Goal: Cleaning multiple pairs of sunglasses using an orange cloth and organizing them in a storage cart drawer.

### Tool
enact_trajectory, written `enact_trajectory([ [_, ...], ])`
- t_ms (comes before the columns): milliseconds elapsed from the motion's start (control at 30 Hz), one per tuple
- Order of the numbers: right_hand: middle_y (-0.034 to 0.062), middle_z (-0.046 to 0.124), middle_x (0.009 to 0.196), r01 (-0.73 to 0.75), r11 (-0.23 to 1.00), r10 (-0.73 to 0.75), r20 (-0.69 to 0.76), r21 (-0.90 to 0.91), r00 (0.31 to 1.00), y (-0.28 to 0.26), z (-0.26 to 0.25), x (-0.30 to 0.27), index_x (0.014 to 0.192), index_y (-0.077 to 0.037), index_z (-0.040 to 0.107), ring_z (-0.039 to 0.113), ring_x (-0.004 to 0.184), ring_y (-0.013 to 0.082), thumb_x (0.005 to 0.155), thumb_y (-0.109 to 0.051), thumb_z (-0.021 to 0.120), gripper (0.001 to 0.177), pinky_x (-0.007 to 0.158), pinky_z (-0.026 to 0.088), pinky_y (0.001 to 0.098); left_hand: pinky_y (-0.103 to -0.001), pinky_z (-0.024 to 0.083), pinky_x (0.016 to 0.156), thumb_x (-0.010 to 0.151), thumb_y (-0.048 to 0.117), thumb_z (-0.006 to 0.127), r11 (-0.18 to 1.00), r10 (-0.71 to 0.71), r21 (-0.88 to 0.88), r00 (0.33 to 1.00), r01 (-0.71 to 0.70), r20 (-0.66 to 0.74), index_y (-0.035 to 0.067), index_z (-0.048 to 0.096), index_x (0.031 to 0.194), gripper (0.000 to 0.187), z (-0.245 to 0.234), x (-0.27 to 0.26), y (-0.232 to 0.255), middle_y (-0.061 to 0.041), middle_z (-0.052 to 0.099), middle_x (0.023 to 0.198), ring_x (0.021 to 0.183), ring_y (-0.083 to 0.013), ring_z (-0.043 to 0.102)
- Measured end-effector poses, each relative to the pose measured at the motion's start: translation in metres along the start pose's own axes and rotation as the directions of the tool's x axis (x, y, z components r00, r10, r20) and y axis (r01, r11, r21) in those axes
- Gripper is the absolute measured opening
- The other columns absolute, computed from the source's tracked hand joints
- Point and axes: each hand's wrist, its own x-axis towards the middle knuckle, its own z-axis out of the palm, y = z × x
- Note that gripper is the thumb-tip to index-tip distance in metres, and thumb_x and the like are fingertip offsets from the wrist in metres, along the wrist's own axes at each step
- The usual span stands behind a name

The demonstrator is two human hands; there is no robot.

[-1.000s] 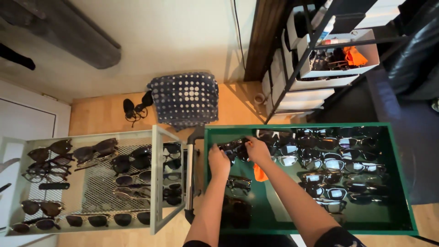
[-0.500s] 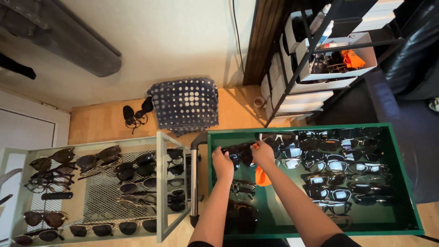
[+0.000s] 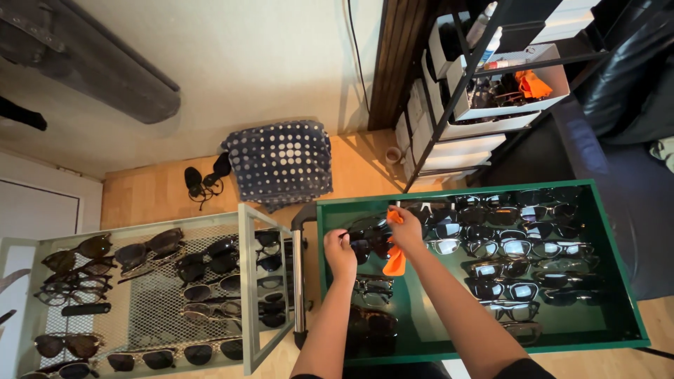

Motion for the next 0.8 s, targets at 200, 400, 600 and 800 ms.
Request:
enact_trajectory([
  [200,0.008,0.062,0.107,0.258,0.858,-0.387,0.227,0.445,0.894,0.031,-0.039,0.035,0.137,-0.005,0.07,0.059,0.084,0.0097,0.099,-0.008,0.072,0.038,0.069,0.053,0.0271,-0.034,0.054,0.082,0.089,0.002,0.066,0.97,0.209,-0.161,0.963,-0.181,0.172,0.003,0.06,0.099,0.012,-0.043,0.027,0.061,-0.012,0.059,0.108,0.096,-0.0271,0.062],
  [400,0.0119,0.068,0.125,0.04,0.698,-0.537,0.486,0.715,0.689,-0.04,-0.101,-0.041,0.133,-0.005,0.061,0.048,0.059,0.0068,0.103,-0.028,0.063,0.038,0.048,0.042,0.0226,-0.028,0.045,0.086,0.097,0.013,0.069,0.862,0.333,-0.498,0.843,-0.091,0.423,0.002,0.06,0.098,0.014,-0.071,0.051,0.126,-0.004,0.058,0.106,0.096,-0.0152,0.055],
  [600,0.0122,0.07,0.117,0.099,0.547,-0.65,0.347,0.831,0.676,-0.096,-0.142,-0.098,0.114,-0.013,0.057,0.049,0.05,0.0148,0.091,-0.045,0.064,0.04,0.042,0.041,0.0261,-0.027,0.046,0.098,0.101,0.017,0.065,0.583,0.244,-0.757,0.826,0.295,0.509,0.001,0.064,0.106,0.016,-0.057,0.038,0.208,-0.003,0.064,0.115,0.107,-0.0119,0.06],
  [800,0.0041,0.062,0.084,0.169,0.468,-0.735,0.276,0.867,0.619,-0.126,-0.215,-0.121,0.117,-0.015,0.058,0.055,0.058,0.0144,0.093,-0.041,0.069,0.038,0.048,0.044,0.0278,-0.037,0.056,0.086,0.108,0.031,0.059,0.36,0.393,-0.771,0.665,0.525,0.636,-0.01,0.063,0.115,0.041,-0.05,0.019,0.301,-0.013,0.072,0.108,0.095,-0.0196,0.07],
])
